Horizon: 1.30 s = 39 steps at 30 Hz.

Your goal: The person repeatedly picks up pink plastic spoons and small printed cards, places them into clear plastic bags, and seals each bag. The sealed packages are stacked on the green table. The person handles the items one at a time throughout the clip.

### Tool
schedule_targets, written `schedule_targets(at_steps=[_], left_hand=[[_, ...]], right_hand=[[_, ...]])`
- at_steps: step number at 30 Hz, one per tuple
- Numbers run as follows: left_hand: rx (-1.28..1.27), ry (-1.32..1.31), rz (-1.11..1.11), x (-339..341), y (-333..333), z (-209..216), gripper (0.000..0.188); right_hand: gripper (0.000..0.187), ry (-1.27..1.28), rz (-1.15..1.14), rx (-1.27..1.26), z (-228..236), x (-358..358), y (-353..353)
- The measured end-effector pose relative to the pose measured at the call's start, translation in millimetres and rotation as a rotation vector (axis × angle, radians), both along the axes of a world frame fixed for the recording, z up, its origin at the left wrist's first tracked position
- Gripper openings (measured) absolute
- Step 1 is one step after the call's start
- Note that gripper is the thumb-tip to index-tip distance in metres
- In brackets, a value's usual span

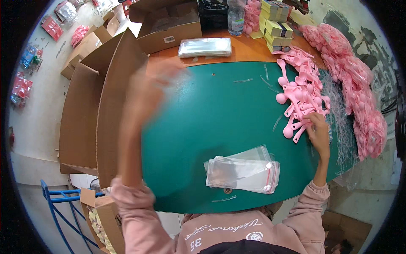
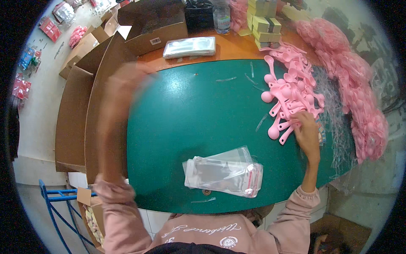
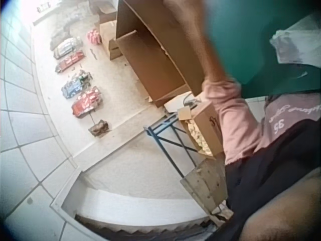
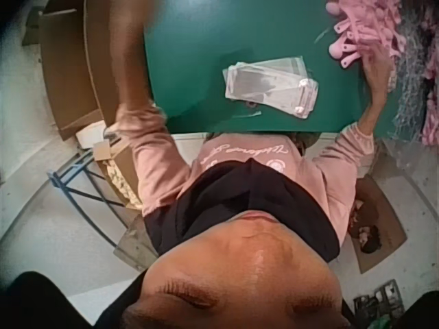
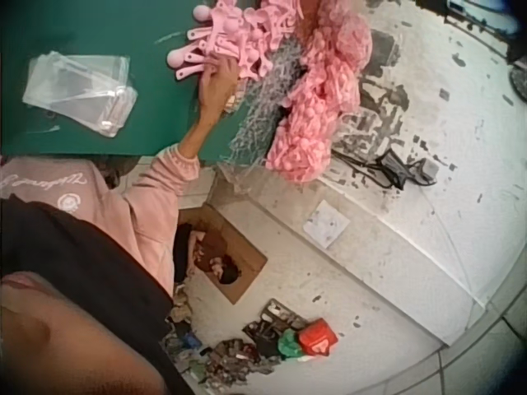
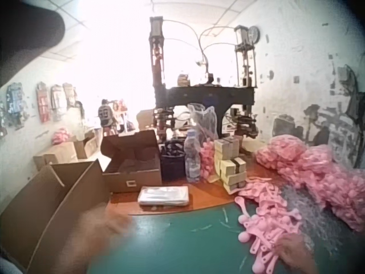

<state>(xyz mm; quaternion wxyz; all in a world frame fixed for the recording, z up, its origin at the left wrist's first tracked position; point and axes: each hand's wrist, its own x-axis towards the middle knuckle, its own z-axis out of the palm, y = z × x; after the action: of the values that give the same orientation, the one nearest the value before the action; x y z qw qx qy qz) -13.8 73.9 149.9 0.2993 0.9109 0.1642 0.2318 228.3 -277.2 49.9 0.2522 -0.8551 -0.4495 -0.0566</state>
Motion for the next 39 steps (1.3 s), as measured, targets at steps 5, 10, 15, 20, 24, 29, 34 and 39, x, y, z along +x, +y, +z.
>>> schedule_targets(at_steps=[5,10,15,20,24,29,34,39], left_hand=[[-0.105,0.275,-0.263,17,-149,-117,0.030],[-0.202,0.064,-0.339,22,-153,-142,0.032],[-0.405,0.066,-0.336,26,-123,-134,0.022],[-0.634,0.094,-0.192,22,-110,-129,0.014],[-0.640,0.121,-0.203,22,-108,-127,0.014],[-0.464,0.046,-0.320,23,-98,-131,0.015],[-0.714,0.060,-0.286,21,-93,-130,0.013],[-0.803,0.019,-0.364,25,-88,-134,0.014]], right_hand=[[0.040,-0.215,0.056,-0.258,7,-17,39],[0.029,-0.341,0.054,-0.332,-9,-10,39],[0.020,-0.322,-0.011,-0.118,8,-20,38],[0.017,0.312,0.040,0.106,26,-55,48],[0.018,1.023,0.272,0.525,26,-83,64],[0.015,1.330,0.117,0.821,4,-88,79],[0.010,1.065,0.030,0.646,-7,-86,80],[0.010,1.070,0.032,0.783,-7,-84,83]])
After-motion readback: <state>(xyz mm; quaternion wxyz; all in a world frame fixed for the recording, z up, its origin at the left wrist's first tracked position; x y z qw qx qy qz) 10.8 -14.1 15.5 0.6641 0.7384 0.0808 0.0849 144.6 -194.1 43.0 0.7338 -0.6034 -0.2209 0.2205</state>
